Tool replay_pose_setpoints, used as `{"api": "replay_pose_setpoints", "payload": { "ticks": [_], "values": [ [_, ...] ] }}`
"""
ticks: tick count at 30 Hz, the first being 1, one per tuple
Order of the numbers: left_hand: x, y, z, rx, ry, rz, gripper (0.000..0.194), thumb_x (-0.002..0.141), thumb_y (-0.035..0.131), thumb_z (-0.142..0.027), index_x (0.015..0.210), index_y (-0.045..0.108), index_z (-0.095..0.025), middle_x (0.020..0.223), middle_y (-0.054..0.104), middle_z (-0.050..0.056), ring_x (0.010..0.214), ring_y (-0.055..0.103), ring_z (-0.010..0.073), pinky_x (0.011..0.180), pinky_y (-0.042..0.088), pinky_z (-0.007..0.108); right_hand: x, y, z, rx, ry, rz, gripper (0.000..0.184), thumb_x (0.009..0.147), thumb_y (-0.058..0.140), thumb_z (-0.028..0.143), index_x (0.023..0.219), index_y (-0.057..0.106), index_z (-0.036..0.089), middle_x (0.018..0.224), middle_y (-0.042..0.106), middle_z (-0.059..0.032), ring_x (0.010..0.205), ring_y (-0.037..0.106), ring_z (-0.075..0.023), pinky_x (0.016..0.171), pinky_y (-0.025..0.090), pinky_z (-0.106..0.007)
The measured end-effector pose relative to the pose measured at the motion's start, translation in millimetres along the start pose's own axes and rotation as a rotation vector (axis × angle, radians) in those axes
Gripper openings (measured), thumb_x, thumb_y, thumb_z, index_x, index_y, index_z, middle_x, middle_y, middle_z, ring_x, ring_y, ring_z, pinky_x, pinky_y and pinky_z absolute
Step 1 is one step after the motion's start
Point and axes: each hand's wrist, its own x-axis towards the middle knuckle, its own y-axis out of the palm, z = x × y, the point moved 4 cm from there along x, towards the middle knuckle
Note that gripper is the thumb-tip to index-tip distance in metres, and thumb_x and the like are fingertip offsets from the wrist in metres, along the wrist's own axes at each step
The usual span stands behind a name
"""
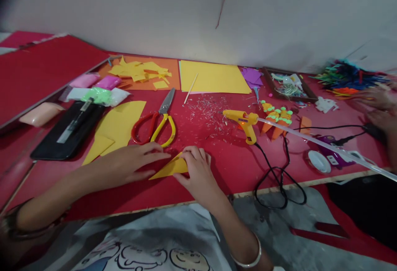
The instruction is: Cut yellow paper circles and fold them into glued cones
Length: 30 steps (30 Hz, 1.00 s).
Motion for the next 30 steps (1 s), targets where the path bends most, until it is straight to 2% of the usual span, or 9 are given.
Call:
{"api": "replay_pose_setpoints", "payload": {
  "ticks": [4,7,11,15,19,21,23,27,30],
  "values": [
    [12,-2.9,10,0.200,-0.079,-0.074,0.037,0.088,0.043,-0.025,0.125,0.041,-0.024,0.113,0.053,0.007,0.085,0.059,0.0186,0.068,0.046,0.029,3,-6,-4,0.034,-0.040,-0.020,0.010,0.076,0.058,0.017,0.085,0.056,0.021,0.105,0.052,-0.0059,0.099,0.046,-0.0216,0.085,0.038,-0.038],
    [18,1.3,20,0.300,-0.107,-0.079,0.031,0.090,0.041,-0.025,0.120,0.045,-0.021,0.102,0.058,0.006,0.080,0.060,0.0193,0.063,0.044,0.030,5,-14,-13,0.053,-0.046,-0.075,0.010,0.077,0.054,0.012,0.080,0.058,0.021,0.103,0.050,-0.0059,0.099,0.046,-0.0204,0.085,0.040,-0.036],
    [20,5.5,25,0.313,-0.087,-0.084,0.025,0.090,0.040,-0.025,0.113,0.050,-0.021,0.096,0.060,0.004,0.081,0.060,0.0195,0.063,0.043,0.030,4,-21,-25,0.041,-0.028,-0.103,0.011,0.077,0.053,0.012,0.079,0.058,0.021,0.101,0.049,-0.0058,0.099,0.046,-0.0208,0.085,0.040,-0.037],
    [18,0.7,22,0.243,-0.102,-0.123,0.023,0.091,0.038,-0.029,0.105,0.055,-0.021,0.100,0.060,0.004,0.087,0.059,0.0184,0.070,0.044,0.029,5,-25,-30,0.037,-0.012,-0.102,0.011,0.078,0.051,0.012,0.079,0.057,0.020,0.100,0.049,-0.0061,0.100,0.046,-0.0211,0.085,0.040,-0.038],
    [20,-10.5,35,0.183,-0.345,-0.194,0.032,0.089,0.036,-0.043,0.102,0.055,-0.019,0.104,0.057,0.007,0.084,0.060,0.0188,0.063,0.045,0.027,7,-22,-31,0.061,-0.016,-0.082,0.011,0.078,0.049,0.011,0.080,0.056,0.020,0.100,0.049,-0.0061,0.098,0.047,-0.0209,0.085,0.041,-0.037],
    [22,-13.7,46,0.197,-0.476,-0.181,0.036,0.088,0.037,-0.044,0.106,0.053,-0.018,0.102,0.057,0.008,0.076,0.061,0.0194,0.057,0.044,0.028,8,-19,-31,0.071,-0.023,-0.083,0.012,0.078,0.049,0.011,0.081,0.055,0.020,0.099,0.050,-0.0060,0.097,0.047,-0.0204,0.085,0.041,-0.036],
    [26,-15.3,55,0.209,-0.524,-0.140,0.040,0.086,0.041,-0.045,0.111,0.051,-0.016,0.100,0.058,0.009,0.072,0.061,0.0212,0.056,0.044,0.029,8,-16,-32,0.070,-0.024,-0.093,0.012,0.077,0.050,0.010,0.081,0.056,0.020,0.098,0.050,-0.0059,0.095,0.047,-0.0202,0.084,0.041,-0.036],
    [38,-24.8,53,0.279,-0.422,-0.185,0.040,0.086,0.043,-0.039,0.112,0.052,-0.009,0.099,0.058,0.015,0.085,0.059,0.0276,0.060,0.046,0.034,8,-17,-35,0.029,-0.004,-0.186,0.016,0.073,0.052,0.008,0.080,0.059,0.021,0.098,0.047,-0.0059,0.089,0.046,-0.0202,0.080,0.041,-0.038],
    [47,-27.1,33,0.276,-0.209,-0.208,0.034,0.088,0.040,-0.030,0.118,0.049,-0.016,0.113,0.055,0.011,0.103,0.052,0.0234,0.078,0.045,0.032,8,-21,-40,0.018,-0.010,-0.233,0.022,0.069,0.051,0.004,0.079,0.061,0.021,0.101,0.045,-0.0061,0.086,0.046,-0.0195,0.081,0.041,-0.039]
  ]
}}
